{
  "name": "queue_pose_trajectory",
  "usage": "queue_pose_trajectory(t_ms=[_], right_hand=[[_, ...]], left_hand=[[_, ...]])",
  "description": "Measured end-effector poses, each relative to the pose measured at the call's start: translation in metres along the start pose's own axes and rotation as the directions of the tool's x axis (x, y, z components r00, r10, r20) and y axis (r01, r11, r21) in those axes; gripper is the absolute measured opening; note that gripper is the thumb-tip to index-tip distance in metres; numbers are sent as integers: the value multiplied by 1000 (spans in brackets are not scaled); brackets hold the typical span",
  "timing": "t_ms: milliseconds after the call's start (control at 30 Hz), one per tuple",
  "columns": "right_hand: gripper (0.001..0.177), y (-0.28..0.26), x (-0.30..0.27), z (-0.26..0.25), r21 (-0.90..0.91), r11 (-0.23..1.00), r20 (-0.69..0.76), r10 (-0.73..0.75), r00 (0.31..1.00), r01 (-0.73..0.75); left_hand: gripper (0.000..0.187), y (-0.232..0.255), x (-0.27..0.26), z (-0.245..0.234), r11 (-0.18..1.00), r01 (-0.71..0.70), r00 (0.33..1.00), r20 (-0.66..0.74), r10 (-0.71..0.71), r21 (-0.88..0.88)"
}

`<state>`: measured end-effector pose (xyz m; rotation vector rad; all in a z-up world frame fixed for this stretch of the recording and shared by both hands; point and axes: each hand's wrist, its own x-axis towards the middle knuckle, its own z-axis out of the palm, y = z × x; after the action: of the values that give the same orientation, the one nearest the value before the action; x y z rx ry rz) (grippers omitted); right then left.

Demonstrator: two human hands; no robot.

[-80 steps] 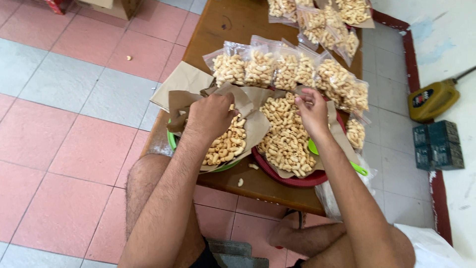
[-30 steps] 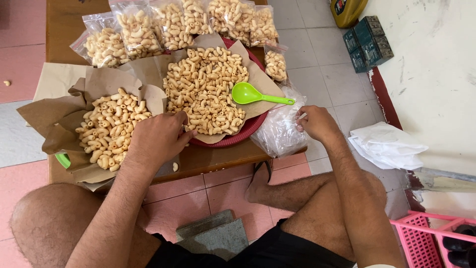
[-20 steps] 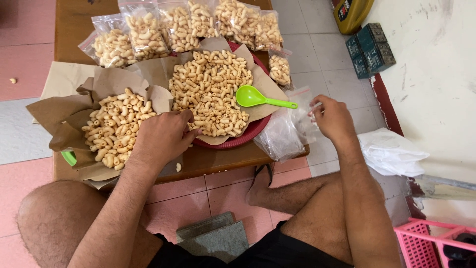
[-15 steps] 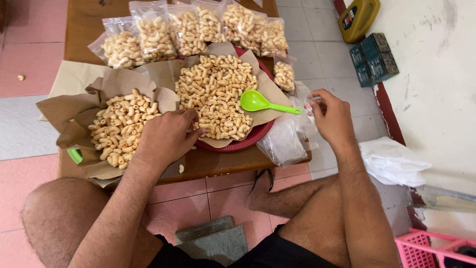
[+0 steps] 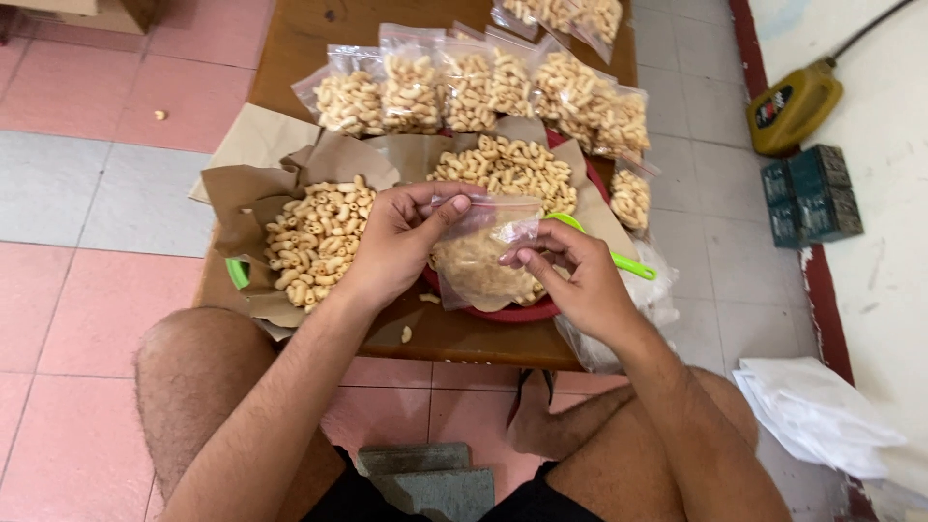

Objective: The person scoops cashews from a red tray into small clear plastic bags using a green plastic scoop, then seals each bag and places it on the table. The process is repeated for multiple bags.

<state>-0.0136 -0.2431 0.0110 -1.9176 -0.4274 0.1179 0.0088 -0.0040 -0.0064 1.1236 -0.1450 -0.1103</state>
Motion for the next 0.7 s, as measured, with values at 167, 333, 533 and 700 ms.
queue_pose_trajectory(t_ms=[167, 333, 533, 700], right_hand=[[37, 7, 4, 11, -55, 997, -30, -50, 998, 48], [53, -8, 5, 17, -155, 963, -128, -241, 962, 221], [26, -1, 3, 16, -651, 605, -52, -639, 768, 459], [33, 1, 5, 20, -691, 542, -36, -687, 726, 478]], left_hand=[[27, 10, -2, -1, 992, 7, 988, -152, 13, 125], [41, 11, -7, 1, 956, -35, 982, -170, 87, 290], [42, 10, -8, 7, 916, -138, 980, -85, 182, 376], [36, 4, -8, 7, 917, -141, 987, -22, 161, 372]])
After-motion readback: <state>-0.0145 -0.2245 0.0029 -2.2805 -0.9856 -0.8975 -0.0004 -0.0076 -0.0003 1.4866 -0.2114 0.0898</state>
